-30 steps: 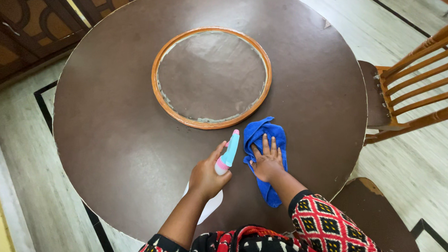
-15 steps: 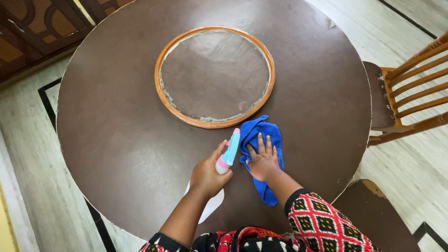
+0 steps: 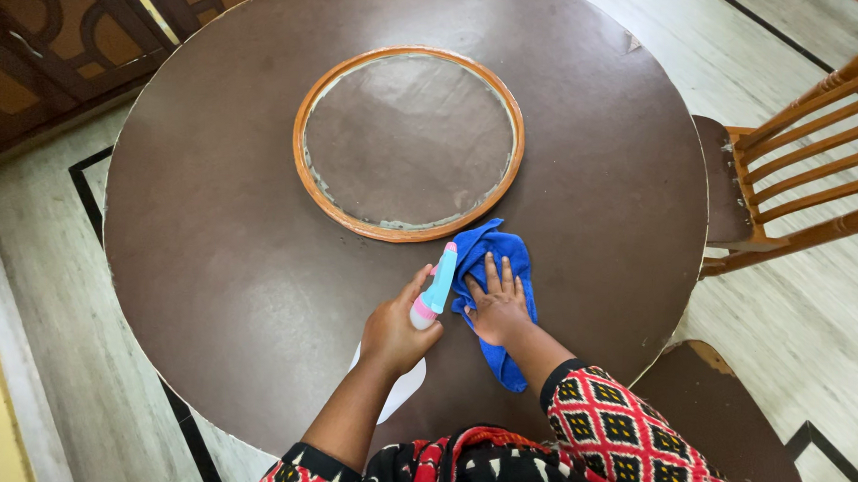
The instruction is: The person sprays a cleaning solution from a spray bottle onto a blue cloth and wipes a round table, then moves to a wooden wardrobe and continues wiping its surface with the cloth.
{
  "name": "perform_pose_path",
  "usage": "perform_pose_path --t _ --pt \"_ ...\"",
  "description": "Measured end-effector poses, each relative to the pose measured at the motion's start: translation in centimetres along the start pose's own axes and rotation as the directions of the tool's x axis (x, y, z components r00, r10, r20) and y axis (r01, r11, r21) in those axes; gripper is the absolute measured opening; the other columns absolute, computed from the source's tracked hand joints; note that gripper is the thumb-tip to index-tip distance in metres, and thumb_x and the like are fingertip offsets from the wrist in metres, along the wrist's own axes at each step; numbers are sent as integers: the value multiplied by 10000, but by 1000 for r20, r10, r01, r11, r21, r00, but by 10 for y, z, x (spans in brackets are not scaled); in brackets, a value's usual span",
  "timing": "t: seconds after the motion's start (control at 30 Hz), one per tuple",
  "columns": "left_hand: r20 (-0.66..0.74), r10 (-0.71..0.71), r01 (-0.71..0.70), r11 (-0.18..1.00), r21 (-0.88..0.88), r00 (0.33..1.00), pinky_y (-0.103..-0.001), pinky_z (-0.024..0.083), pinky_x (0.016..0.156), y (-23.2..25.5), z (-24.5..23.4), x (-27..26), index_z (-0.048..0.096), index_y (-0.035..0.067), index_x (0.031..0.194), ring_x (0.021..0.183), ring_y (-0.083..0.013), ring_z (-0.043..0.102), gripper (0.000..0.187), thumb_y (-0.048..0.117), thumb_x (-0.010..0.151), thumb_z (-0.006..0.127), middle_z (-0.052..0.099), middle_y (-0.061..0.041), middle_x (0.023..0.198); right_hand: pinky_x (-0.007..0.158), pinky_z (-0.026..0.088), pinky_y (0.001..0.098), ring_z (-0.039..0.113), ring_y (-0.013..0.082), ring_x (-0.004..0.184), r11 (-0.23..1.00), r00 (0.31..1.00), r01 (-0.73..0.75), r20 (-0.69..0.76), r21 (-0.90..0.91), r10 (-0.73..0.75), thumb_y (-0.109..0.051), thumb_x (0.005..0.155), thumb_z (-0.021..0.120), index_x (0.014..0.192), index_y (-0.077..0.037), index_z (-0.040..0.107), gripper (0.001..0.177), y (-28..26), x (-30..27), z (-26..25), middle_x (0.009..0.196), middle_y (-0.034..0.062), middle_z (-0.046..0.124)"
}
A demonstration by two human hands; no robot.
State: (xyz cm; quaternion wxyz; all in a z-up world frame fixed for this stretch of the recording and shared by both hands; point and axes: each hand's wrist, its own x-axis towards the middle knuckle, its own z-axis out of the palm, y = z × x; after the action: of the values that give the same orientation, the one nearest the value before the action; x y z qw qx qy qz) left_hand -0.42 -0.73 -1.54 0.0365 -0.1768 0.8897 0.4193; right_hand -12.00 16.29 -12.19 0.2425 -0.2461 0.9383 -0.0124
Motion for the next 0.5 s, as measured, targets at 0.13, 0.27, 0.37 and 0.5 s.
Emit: perform_pose_path --t 0.13,0.27,0.37,0.5 --pt "-14 32 -32 999 -5 999 -456 549 814 1 2 -1 442 344 1507 918 -355 715 861 244 710 752 761 -128 996 1240 56 566 -138 416 1558 999 999 32 -15 -29 -33 -481 976 540 1597 -277 292 699 1 -3 2 1706 148 -125" --pt "20 5 -5 1000 20 1000 -450 552 833 2 4 -1 435 360 1514 933 -353 717 854 264 726 750 765 -127 1012 1239 66 569 -117 412 1561 998 998 53 -21 -32 -54 -478 969 552 1588 -279 316 691 4 -9 4 1706 142 -96" --pt "20 43 -43 998 42 999 -453 552 838 2 7 -1 427 358 1510 956 -356 711 872 265 713 768 753 -124 1064 1238 72 567 -105 404 1563 998 997 68 -29 -13 -68 -469 960 566 1583 -287 324 693 6 -16 6 1708 136 -86" --pt "49 38 -42 996 82 998 -456 551 864 3 12 -3 417 371 1517 988 -358 707 900 278 705 793 748 -131 1078 1243 80 560 -100 404 1569 997 997 76 -26 -31 -77 -462 962 569 1582 -308 317 687 12 -23 8 1712 138 -76"
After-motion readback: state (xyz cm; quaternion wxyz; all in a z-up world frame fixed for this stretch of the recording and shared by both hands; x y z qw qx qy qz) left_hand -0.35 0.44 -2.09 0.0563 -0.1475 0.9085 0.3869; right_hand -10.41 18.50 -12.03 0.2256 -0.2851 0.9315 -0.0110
